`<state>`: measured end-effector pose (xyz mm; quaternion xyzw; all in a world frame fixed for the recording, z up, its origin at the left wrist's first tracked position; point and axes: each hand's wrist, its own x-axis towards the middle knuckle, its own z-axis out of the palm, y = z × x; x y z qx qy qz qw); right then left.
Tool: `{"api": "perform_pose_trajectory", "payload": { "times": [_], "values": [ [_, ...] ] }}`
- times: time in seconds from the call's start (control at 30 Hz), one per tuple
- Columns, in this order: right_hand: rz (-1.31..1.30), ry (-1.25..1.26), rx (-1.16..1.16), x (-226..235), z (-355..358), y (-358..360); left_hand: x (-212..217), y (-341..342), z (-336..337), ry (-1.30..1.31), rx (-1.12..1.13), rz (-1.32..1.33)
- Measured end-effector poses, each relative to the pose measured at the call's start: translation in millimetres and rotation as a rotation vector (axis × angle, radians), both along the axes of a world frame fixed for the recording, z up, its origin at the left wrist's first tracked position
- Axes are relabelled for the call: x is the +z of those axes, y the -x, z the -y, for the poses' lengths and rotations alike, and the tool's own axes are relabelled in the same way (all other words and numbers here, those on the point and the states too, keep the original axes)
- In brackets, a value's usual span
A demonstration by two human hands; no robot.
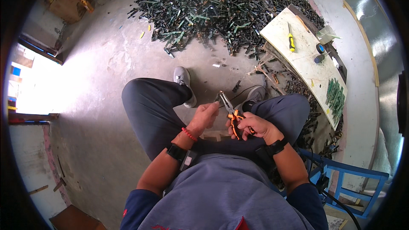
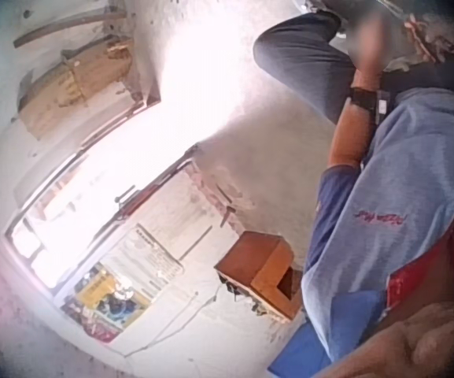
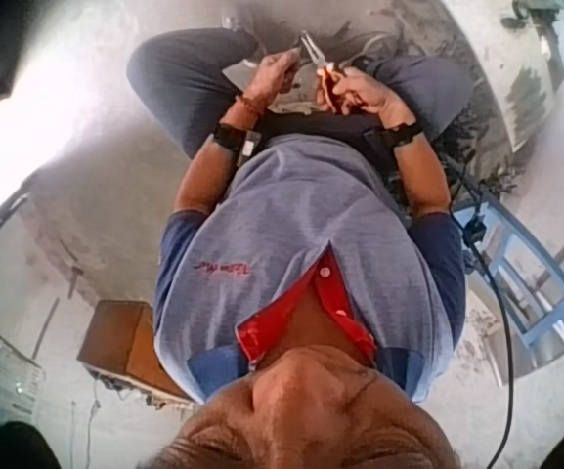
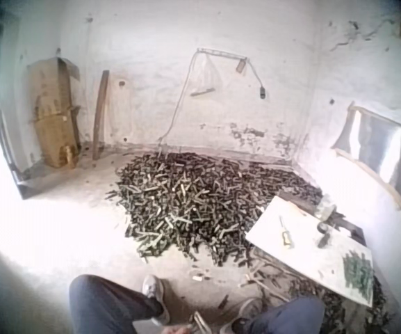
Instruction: The person sits cross-legged and uses pliers and a screwdriver to strip and separate components from small electronic parts. They repeatedly pick up items, manipulate them with tools, and drop the separated pieces onto a large pile on the floor.
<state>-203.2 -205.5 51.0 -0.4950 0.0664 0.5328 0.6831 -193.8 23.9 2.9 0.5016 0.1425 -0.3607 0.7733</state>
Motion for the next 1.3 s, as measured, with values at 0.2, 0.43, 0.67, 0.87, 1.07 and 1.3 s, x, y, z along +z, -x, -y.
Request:
{"api": "perform_pose_trajectory", "payload": {
  "times": [0.2, 0.43, 0.67, 0.87, 1.07, 1.3],
  "values": [
    [-0.003, 0.007, -0.021, 1.1, 0.0, 0.9, -5.1, -0.2, -1.8, 0.006, -0.016, 0.034],
    [-0.001, 0.0, -0.018, -1.6, 0.6, 1.4, -6.2, 0.5, -1.6, 0.0, -0.006, 0.022],
    [-0.048, -0.108, -0.044, -9.2, 1.9, 1.9, 0.0, 0.3, 1.0, -0.039, 0.003, 0.047],
    [-0.128, -0.195, -0.149, -9.6, -4.7, 10.1, 2.0, 1.1, 3.1, -0.066, 0.026, 0.09],
    [-0.175, -0.275, -0.206, -9.7, -12.9, 14.8, 0.5, 1.5, 5.4, -0.112, 0.031, 0.143],
    [-0.285, -0.354, -0.282, -18.6, -16.9, 21.1, -5.3, 1.6, 6.9, -0.17, 0.025, 0.223]
  ]
}}
